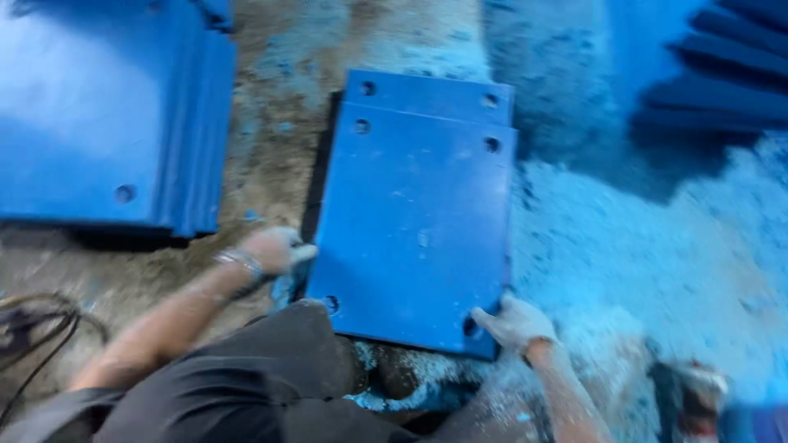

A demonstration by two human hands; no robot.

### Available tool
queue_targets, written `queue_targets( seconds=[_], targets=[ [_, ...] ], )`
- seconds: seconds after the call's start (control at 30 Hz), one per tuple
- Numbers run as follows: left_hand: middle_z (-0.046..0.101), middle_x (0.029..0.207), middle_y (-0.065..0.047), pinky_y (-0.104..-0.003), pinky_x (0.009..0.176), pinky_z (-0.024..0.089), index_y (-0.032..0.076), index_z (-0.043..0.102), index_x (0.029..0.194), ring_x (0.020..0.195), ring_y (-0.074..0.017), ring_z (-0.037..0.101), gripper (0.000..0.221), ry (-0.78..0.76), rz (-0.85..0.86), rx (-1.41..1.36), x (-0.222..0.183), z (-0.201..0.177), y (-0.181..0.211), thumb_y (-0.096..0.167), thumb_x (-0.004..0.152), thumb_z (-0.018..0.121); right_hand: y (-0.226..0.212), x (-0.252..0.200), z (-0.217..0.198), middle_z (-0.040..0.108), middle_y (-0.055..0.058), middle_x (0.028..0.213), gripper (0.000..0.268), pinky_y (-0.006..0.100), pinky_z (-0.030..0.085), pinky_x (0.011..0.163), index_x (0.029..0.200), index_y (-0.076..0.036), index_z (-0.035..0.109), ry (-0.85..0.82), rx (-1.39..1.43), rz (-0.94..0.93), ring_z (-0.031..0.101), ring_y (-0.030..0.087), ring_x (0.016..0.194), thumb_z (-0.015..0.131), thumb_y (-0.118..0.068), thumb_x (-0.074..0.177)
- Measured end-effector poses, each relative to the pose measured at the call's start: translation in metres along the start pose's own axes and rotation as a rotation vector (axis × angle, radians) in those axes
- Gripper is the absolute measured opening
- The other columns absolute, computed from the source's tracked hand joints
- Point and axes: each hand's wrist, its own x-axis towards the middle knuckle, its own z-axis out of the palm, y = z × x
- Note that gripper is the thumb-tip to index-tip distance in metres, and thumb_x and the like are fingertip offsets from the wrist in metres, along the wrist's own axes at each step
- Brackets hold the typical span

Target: Trimming and finishing the edges of blue plastic plates using a power trimmer.

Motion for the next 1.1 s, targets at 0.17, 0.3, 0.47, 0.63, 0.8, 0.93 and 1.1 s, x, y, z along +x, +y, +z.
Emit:
queue_targets(
  seconds=[0.17,0.3,0.47,0.63,0.8,0.93,1.1],
  targets=[
    [0.069,0.120,-0.029,-0.053,0.098,0.050,-0.002,0.065,0.124,0.112,-0.0411,0.065,0.090,0.137,-0.172,-0.505,0.032,0.137,0.002,0.080,0.092,0.047,0.039,0.081,0.063,0.078,0.011,0.115,0.076,0.043,0.055,0.091,0.131,-0.008,0.065,0.100,0.523,-0.184,0.071,0.027,0.104,0.070,-0.066,0.081],
    [0.070,0.116,-0.029,-0.055,0.094,0.050,0.002,0.061,0.123,0.106,-0.0448,0.067,0.088,0.263,-0.444,-0.977,-0.011,0.101,0.060,0.079,0.082,0.050,0.064,0.124,0.103,0.071,0.010,0.105,0.050,0.034,0.052,0.094,0.146,-0.020,0.052,0.138,0.208,-0.149,0.064,0.024,0.094,0.044,-0.048,0.105],
    [0.074,0.106,-0.026,-0.056,0.090,0.050,0.004,0.067,0.115,0.101,-0.0454,0.068,0.081,0.442,-0.462,-0.982,-0.032,0.084,0.050,0.077,0.090,0.040,0.112,0.190,0.169,0.076,0.004,0.097,0.055,0.036,0.053,0.098,0.159,-0.024,0.043,0.474,-0.282,-0.512,0.070,0.021,0.088,0.043,-0.015,0.105],
    [0.071,0.100,-0.024,-0.058,0.085,0.048,0.006,0.072,0.112,0.093,-0.0463,0.064,0.060,0.565,-0.484,-0.897,-0.027,0.120,0.018,0.057,0.110,0.040,0.075,0.240,0.159,0.069,0.022,0.125,0.049,0.048,0.047,0.106,0.145,0.000,0.052,0.369,0.738,-0.340,0.067,0.032,0.112,0.055,-0.021,0.101],
    [0.065,0.076,-0.010,-0.036,0.039,0.049,0.003,0.056,0.138,0.055,-0.0251,0.063,0.045,1.039,-0.365,-0.234,-0.071,0.126,-0.021,0.009,0.093,0.055,0.007,0.214,0.108,0.064,0.026,0.130,0.072,0.052,0.040,0.110,0.138,0.015,0.050,0.123,1.371,-0.117,0.062,0.033,0.118,0.073,-0.032,0.089],
    [0.063,0.076,-0.010,-0.036,0.042,0.052,0.003,0.051,0.145,0.060,-0.0222,0.062,0.046,1.103,-0.412,-0.355,-0.083,0.122,-0.080,0.011,0.100,0.050,-0.127,0.064,0.002,0.071,0.032,0.118,0.075,0.054,0.052,0.100,0.137,0.016,0.055,0.227,1.072,-0.213,0.070,0.041,0.105,0.072,-0.041,0.090],
    [0.064,0.082,-0.023,-0.047,0.065,0.045,-0.003,0.064,0.123,0.072,-0.0354,0.060,0.061,0.910,-0.565,-0.655,-0.093,0.095,-0.167,0.044,0.118,0.026,-0.213,0.051,-0.033,0.066,0.024,0.117,0.080,0.044,0.060,0.077,0.139,0.011,0.051,-0.002,1.443,-0.596,0.068,0.033,0.095,0.075,-0.041,0.083]
  ],
)
